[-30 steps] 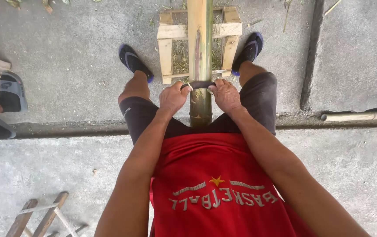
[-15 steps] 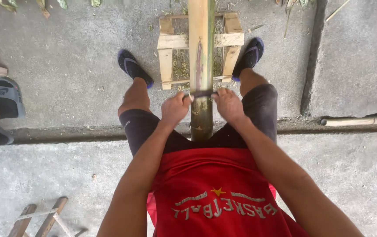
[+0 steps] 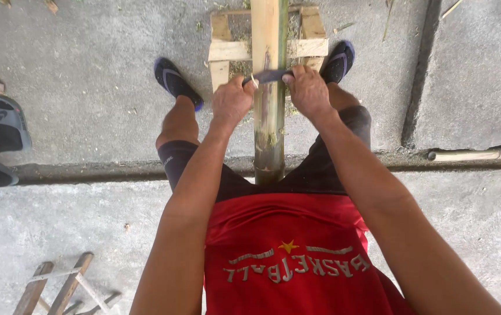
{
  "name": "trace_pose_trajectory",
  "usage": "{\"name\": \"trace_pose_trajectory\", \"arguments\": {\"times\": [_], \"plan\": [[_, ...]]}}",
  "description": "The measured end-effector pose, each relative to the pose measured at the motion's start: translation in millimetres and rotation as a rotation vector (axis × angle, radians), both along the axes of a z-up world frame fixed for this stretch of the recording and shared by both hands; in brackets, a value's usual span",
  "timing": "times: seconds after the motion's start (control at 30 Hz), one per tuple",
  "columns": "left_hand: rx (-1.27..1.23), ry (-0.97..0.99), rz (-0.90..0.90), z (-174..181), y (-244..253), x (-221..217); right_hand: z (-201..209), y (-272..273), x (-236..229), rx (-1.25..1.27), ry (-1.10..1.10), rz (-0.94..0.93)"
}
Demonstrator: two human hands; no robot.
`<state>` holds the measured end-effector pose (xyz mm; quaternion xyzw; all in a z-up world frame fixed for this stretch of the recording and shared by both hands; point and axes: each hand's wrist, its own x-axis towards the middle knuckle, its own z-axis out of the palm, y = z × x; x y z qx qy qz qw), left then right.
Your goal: Shaving the outer skin of a bamboo pole with a curved knife to smooth it.
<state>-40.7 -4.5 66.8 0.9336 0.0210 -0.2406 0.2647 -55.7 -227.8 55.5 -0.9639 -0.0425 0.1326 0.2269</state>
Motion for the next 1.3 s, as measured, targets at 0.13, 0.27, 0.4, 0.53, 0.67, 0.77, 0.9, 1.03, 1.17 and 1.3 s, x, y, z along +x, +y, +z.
{"name": "trace_pose_trajectory", "arguments": {"times": [0.13, 0.27, 0.4, 0.53, 0.67, 0.77, 0.9, 1.03, 1.17, 1.3], "plan": [[-0.032, 0.268, -0.041, 19, 9, -55, 13, 10, -66, -0.047, 0.300, -0.060], [-0.057, 0.239, -0.107, -7, 17, -84, 12, 14, -86, -0.075, 0.351, -0.025], [-0.140, 0.160, -0.017, -18, 7, -39, -3, 0, -41, -0.051, 0.033, 0.040], [-0.037, -0.059, 0.030, -22, -3, 17, 8, -2, 27, -0.109, 0.052, 0.001], [-0.201, 0.196, 0.130, -12, 4, -4, 13, 7, 5, -0.121, 0.189, -0.027], [-0.105, 0.070, 0.040, -12, 6, -11, 4, 6, -7, -0.111, 0.157, -0.026], [-0.118, 0.070, 0.072, -11, 2, 3, 27, 14, 21, -0.169, 0.103, -0.015], [-0.112, 0.092, 0.089, -32, 6, 2, 11, 11, 15, -0.192, 0.202, -0.020], [-0.110, -0.016, 0.100, -22, 4, 12, 32, 18, 30, -0.198, 0.196, -0.034], [-0.097, 0.073, 0.099, -33, 6, 11, 37, 21, 33, -0.215, 0.277, -0.042]]}}
